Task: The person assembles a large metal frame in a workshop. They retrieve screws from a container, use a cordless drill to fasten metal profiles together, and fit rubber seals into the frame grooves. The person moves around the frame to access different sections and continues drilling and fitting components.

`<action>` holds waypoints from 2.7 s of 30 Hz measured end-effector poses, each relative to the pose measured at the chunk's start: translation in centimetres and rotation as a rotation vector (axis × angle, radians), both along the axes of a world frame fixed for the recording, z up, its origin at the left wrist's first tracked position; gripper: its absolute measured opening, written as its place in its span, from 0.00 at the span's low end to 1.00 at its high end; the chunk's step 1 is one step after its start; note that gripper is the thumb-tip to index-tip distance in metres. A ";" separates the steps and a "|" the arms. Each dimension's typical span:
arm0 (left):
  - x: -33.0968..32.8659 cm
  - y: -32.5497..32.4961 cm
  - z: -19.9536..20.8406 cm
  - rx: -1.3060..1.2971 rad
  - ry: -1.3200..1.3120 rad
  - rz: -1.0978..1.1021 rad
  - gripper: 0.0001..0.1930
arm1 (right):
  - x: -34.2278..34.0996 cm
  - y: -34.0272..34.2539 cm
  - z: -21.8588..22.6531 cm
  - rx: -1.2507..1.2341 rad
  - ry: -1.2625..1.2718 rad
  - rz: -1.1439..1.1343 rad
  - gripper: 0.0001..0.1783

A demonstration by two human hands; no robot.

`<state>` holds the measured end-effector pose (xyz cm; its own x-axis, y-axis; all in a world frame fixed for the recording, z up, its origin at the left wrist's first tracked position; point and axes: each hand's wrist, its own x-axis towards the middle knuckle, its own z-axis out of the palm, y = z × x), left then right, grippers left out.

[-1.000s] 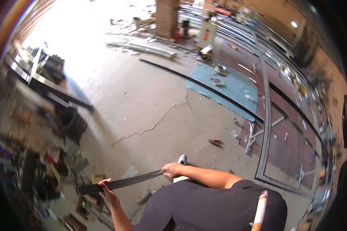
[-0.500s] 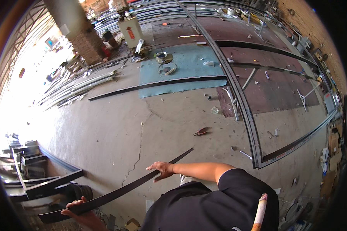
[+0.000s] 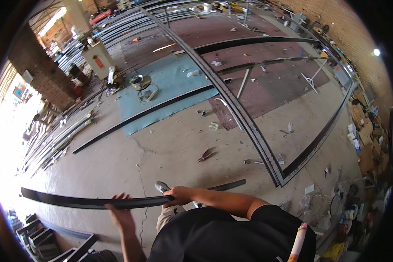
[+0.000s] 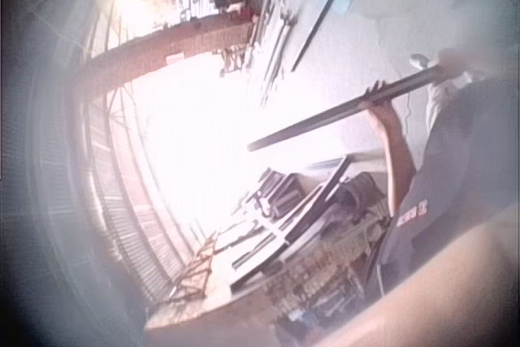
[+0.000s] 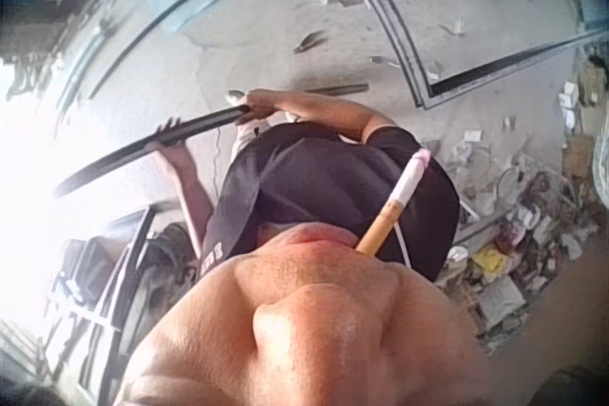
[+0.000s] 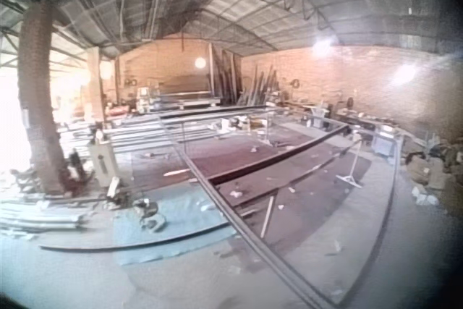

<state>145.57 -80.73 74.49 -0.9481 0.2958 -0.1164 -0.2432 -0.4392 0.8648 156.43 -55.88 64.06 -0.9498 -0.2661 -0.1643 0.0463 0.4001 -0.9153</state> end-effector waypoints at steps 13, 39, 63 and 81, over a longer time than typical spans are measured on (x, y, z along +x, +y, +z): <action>-22.4 19.1 -4.2 0.038 -0.211 -0.274 0.32 | -16.0 11.7 4.3 0.447 -0.115 -0.524 0.29; -56.6 46.1 -2.2 -0.007 -0.039 -0.687 0.32 | -45.1 40.3 6.7 -0.501 -0.378 -0.499 0.26; -78.2 58.7 -2.5 0.282 -0.215 -1.170 0.31 | -61.6 42.0 12.1 -0.222 -0.297 -0.952 0.28; -89.6 63.2 5.6 0.387 -0.058 -0.641 0.23 | -56.7 53.7 17.2 0.314 0.471 -1.769 0.16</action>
